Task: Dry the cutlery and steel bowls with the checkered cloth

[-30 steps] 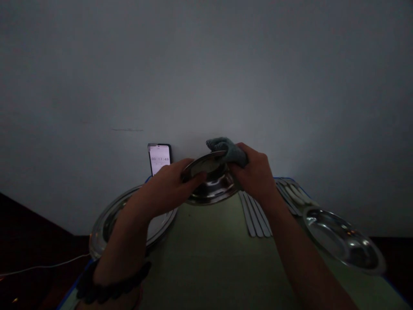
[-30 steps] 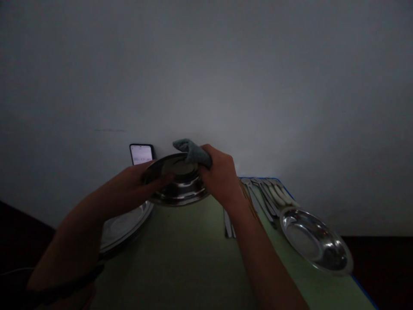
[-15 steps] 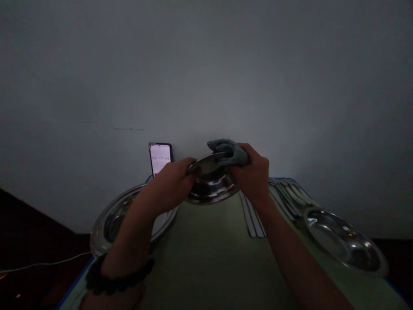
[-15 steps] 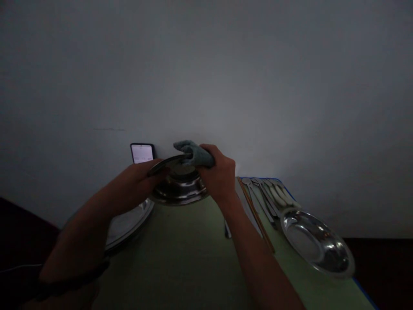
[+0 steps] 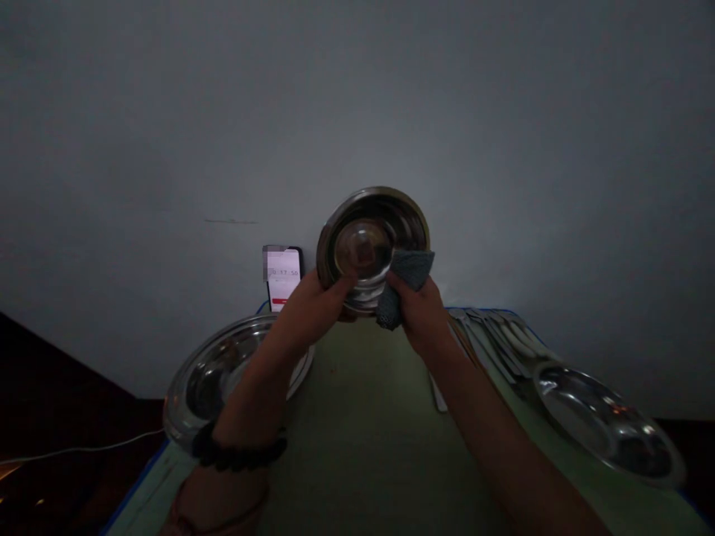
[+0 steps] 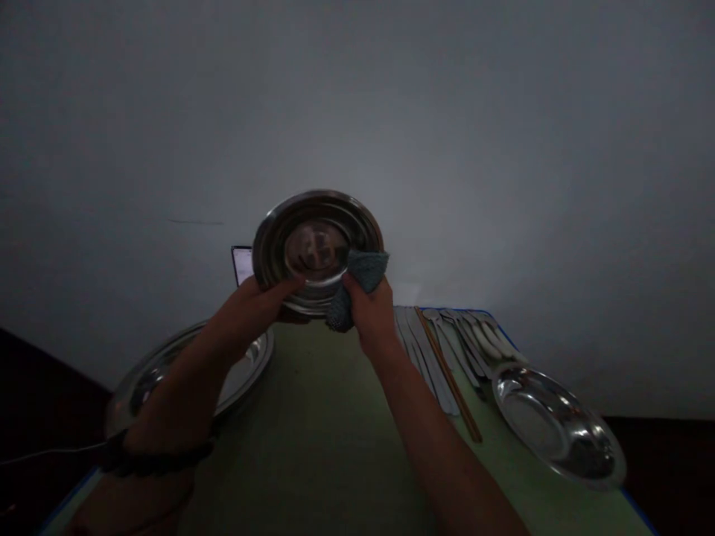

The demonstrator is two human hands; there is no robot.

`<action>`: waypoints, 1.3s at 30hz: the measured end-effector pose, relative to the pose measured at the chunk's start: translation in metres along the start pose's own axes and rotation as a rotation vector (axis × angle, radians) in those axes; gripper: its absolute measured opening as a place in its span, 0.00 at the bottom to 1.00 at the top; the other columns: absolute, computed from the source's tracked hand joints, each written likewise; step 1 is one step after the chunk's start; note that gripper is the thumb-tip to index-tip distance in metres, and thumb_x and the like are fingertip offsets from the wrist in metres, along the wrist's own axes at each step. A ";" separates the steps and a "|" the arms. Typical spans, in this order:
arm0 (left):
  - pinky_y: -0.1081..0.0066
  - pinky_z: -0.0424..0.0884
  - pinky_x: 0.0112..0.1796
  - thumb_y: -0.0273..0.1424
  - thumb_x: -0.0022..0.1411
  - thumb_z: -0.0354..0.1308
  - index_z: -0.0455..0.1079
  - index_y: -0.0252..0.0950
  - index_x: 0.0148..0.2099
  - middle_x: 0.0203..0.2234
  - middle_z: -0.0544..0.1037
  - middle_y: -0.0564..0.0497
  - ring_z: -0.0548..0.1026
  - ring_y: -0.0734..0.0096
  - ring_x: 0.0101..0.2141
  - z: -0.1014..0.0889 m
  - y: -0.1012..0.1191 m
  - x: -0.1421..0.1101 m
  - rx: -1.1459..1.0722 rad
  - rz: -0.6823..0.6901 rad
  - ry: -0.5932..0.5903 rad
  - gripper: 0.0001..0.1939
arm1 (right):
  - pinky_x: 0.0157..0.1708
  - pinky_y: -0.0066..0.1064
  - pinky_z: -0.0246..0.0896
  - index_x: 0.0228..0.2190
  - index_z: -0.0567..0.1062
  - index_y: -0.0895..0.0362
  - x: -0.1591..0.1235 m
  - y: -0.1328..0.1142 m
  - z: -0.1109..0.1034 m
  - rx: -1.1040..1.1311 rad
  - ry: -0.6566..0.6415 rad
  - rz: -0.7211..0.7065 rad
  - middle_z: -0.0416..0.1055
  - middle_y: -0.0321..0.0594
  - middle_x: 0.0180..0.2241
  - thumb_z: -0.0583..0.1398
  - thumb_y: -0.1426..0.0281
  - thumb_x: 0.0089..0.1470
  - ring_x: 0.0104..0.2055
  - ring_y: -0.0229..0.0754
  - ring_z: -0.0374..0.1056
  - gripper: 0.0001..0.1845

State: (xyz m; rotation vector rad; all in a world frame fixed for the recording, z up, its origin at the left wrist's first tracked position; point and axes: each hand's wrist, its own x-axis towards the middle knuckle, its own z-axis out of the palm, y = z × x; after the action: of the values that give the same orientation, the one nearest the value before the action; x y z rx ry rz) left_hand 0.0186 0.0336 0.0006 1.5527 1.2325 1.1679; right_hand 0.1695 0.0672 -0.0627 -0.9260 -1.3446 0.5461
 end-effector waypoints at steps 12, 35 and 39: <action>0.68 0.68 0.31 0.43 0.61 0.48 0.72 0.37 0.39 0.31 0.79 0.48 0.74 0.62 0.32 -0.026 0.013 -0.014 0.550 0.183 -0.271 0.17 | 0.34 0.32 0.62 0.36 0.74 0.58 0.008 -0.065 -0.047 -0.505 -0.200 -0.202 0.75 0.39 0.30 0.57 0.76 0.46 0.32 0.40 0.68 0.13; 0.61 0.76 0.36 0.34 0.57 0.57 0.68 0.34 0.48 0.38 0.80 0.45 0.78 0.62 0.35 0.007 0.001 -0.004 -0.336 -0.135 0.036 0.17 | 0.34 0.33 0.61 0.41 0.65 0.57 0.006 -0.035 -0.019 -0.339 0.243 -0.108 0.71 0.44 0.36 0.61 0.65 0.48 0.37 0.42 0.66 0.18; 0.63 0.75 0.34 0.41 0.58 0.56 0.68 0.36 0.50 0.38 0.80 0.45 0.77 0.61 0.37 -0.005 0.005 -0.007 -0.107 -0.067 -0.079 0.20 | 0.31 0.34 0.60 0.36 0.67 0.55 0.013 -0.042 -0.040 -0.462 0.054 -0.162 0.71 0.40 0.31 0.61 0.66 0.47 0.33 0.43 0.66 0.13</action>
State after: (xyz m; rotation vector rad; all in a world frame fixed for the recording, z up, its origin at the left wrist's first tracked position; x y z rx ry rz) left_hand 0.0147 0.0257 0.0053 1.4536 1.1431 1.1015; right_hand 0.2034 0.0443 -0.0198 -1.1807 -1.5109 0.0813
